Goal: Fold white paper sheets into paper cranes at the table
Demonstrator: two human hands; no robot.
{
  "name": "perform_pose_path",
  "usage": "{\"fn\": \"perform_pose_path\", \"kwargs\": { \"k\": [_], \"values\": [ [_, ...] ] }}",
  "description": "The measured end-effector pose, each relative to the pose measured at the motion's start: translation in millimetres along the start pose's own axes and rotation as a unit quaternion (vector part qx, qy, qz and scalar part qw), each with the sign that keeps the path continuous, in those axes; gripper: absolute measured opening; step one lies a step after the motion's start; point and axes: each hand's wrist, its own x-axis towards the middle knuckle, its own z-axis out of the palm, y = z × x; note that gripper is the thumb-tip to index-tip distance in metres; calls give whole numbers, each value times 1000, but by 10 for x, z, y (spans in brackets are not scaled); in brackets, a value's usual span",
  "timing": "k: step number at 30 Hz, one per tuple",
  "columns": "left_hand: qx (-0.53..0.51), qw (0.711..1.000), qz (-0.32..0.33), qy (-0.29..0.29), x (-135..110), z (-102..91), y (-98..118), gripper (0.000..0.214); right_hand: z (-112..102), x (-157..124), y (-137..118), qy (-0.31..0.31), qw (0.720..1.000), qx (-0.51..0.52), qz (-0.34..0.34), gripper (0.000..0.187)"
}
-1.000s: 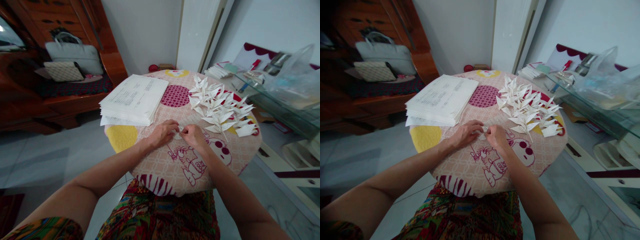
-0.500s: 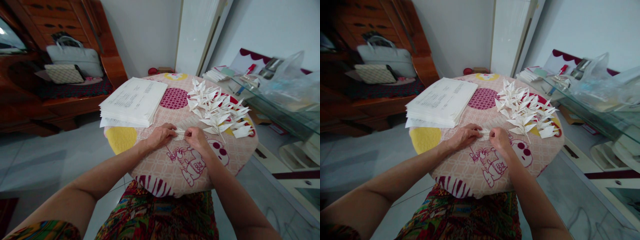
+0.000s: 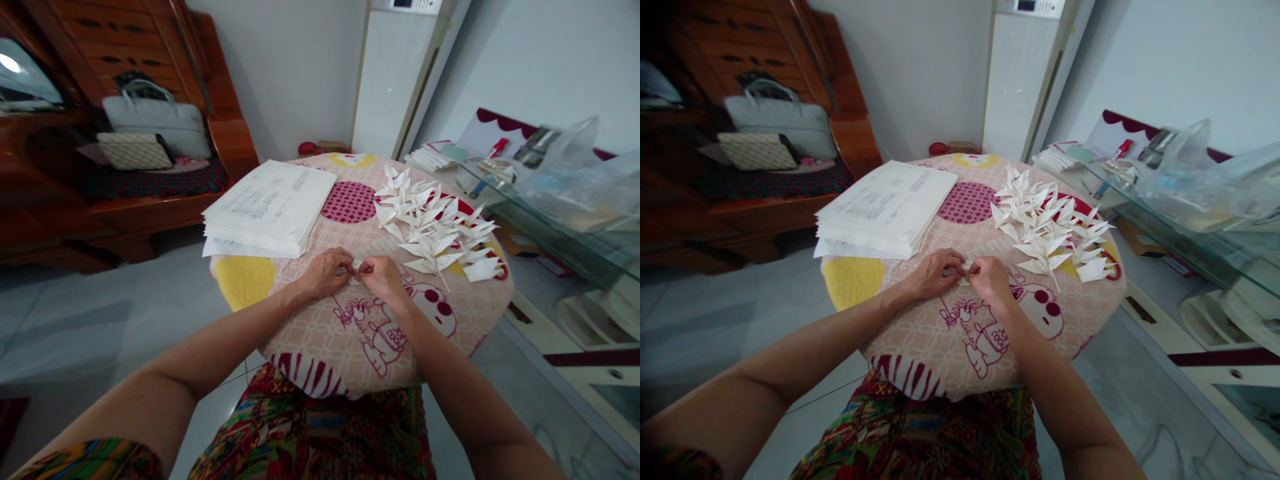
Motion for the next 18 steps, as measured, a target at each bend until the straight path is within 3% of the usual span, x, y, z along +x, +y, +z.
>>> {"fn": "perform_pose_path", "kwargs": {
  "k": [7,18],
  "values": [
    [-24,999,-35,13,62,49,23,14,-28,-8,-13,-5,1000,0,10,3],
    [-92,994,-41,-32,8,-92,-82,37,-14,-10,5,3,1000,8,6,6]
  ]
}}
